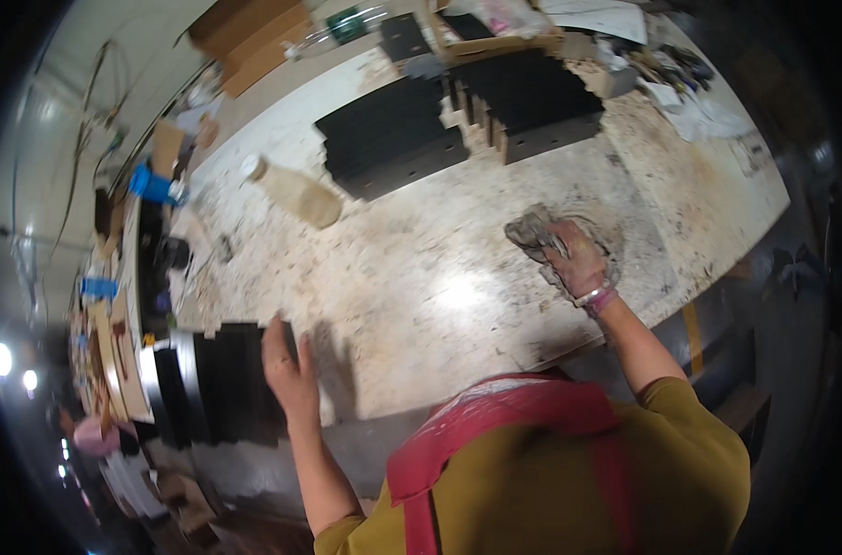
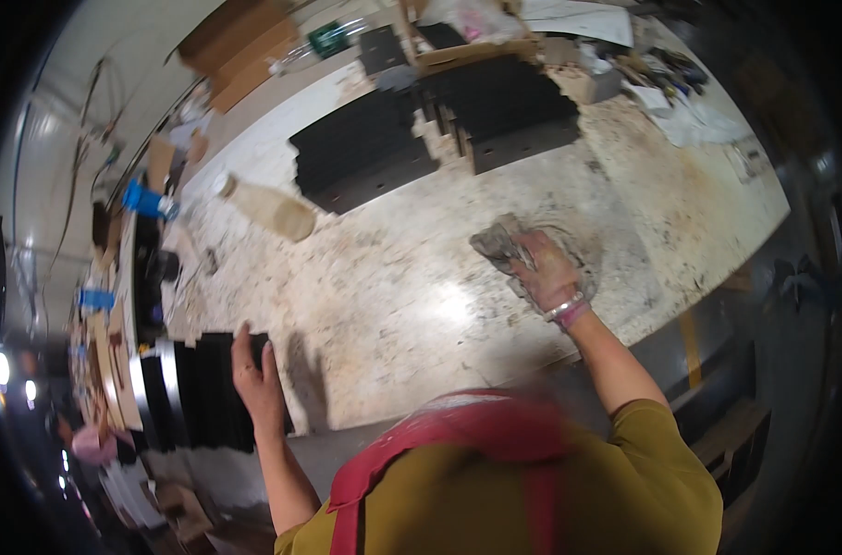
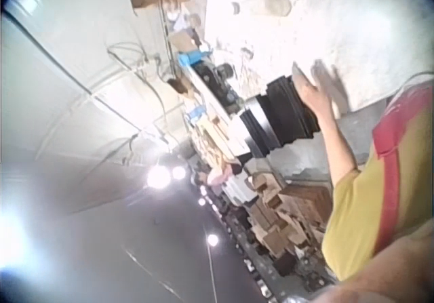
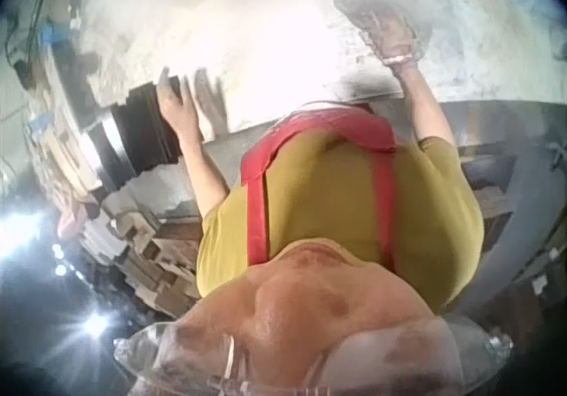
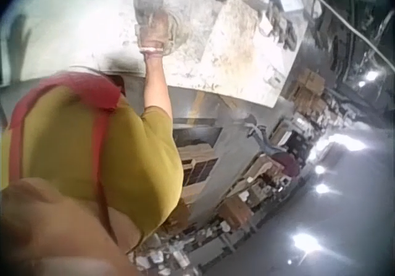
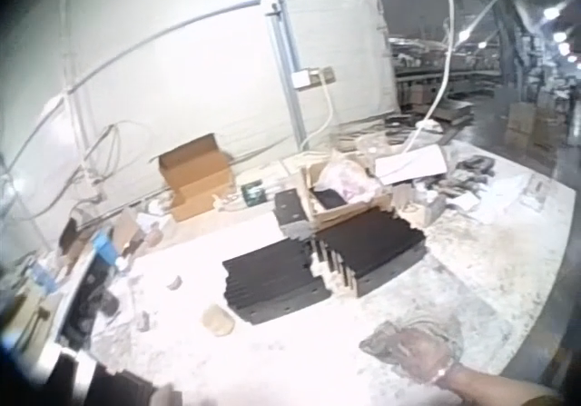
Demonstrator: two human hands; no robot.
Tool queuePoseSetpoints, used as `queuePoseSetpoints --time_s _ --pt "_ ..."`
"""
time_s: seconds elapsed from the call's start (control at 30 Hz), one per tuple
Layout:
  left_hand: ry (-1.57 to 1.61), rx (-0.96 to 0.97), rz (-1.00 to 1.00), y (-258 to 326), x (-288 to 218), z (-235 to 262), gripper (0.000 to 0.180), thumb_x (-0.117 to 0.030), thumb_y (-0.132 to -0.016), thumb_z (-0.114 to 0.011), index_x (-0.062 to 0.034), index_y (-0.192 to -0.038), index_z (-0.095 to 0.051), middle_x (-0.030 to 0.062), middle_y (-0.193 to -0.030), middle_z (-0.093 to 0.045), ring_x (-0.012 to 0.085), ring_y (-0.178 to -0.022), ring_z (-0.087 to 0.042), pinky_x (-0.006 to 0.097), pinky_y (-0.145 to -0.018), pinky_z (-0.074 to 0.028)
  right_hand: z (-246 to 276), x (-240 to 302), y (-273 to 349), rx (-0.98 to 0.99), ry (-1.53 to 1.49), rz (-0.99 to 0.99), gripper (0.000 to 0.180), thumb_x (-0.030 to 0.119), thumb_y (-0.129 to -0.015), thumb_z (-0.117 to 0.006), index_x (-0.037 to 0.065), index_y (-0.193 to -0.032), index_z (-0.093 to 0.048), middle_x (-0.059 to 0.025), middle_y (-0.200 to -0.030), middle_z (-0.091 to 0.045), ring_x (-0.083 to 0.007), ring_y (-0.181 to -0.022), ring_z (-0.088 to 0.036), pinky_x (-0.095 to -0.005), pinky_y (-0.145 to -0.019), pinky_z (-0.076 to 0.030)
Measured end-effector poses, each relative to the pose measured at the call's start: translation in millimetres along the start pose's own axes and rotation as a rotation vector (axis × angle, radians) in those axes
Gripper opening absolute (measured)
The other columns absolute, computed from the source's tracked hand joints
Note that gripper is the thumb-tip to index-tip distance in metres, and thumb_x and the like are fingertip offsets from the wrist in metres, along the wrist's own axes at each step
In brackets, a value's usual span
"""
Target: The person cleans black rectangular furniture panels by hand using a cloth. The person pours liquid from a bottle onto the cloth, wipes the surface of the panels, and stacks them.
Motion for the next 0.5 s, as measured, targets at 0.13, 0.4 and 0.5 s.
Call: queuePoseSetpoints --time_s 0.13,0.4,0.5 --pt "0.76 0.509 0.066 -49 -94 -142 0.038 -0.011 -0.096 -0.053 0.0019 -0.132 -0.05 0.0129 -0.124 -0.06 0.0177 -0.108 -0.059 0.028 -0.092 -0.045 55 -77 -56 -0.263 -0.964 -0.22 0.044 0.019 -0.088 -0.062 0.001 -0.127 -0.052 -0.0121 -0.122 -0.061 -0.0272 -0.108 -0.059 -0.0371 -0.095 -0.047" --pt "1.095 0.668 0.13 -111 -252 -318 0.078 -0.027 -0.092 -0.061 0.0029 -0.148 -0.015 0.0205 -0.144 -0.039 0.0235 -0.13 -0.04 0.031 -0.107 -0.031 99 -218 -142 -0.489 -1.47 -0.49 0.043 0.026 -0.1 -0.028 0.005 -0.127 -0.054 -0.0112 -0.12 -0.062 -0.0275 -0.103 -0.061 -0.0402 -0.092 -0.049" --pt "0.968 0.662 -0.097 -129 -257 -358 0.075 -0.025 -0.092 -0.059 0.0052 -0.146 -0.016 0.0203 -0.146 -0.036 0.0279 -0.13 -0.039 0.032 -0.107 -0.03 97 -191 -159 -0.463 -1.06 -0.37 0.043 0.02 -0.098 -0.026 0.003 -0.128 -0.053 -0.011 -0.119 -0.062 -0.0246 -0.103 -0.062 -0.0378 -0.09 -0.05"
Point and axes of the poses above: each hand's wrist, its own y-axis away from the middle knuckle, its own z-axis out of the back of the hand, x = y × z, the point moved 10 cm from there along -y, towards the middle knuckle
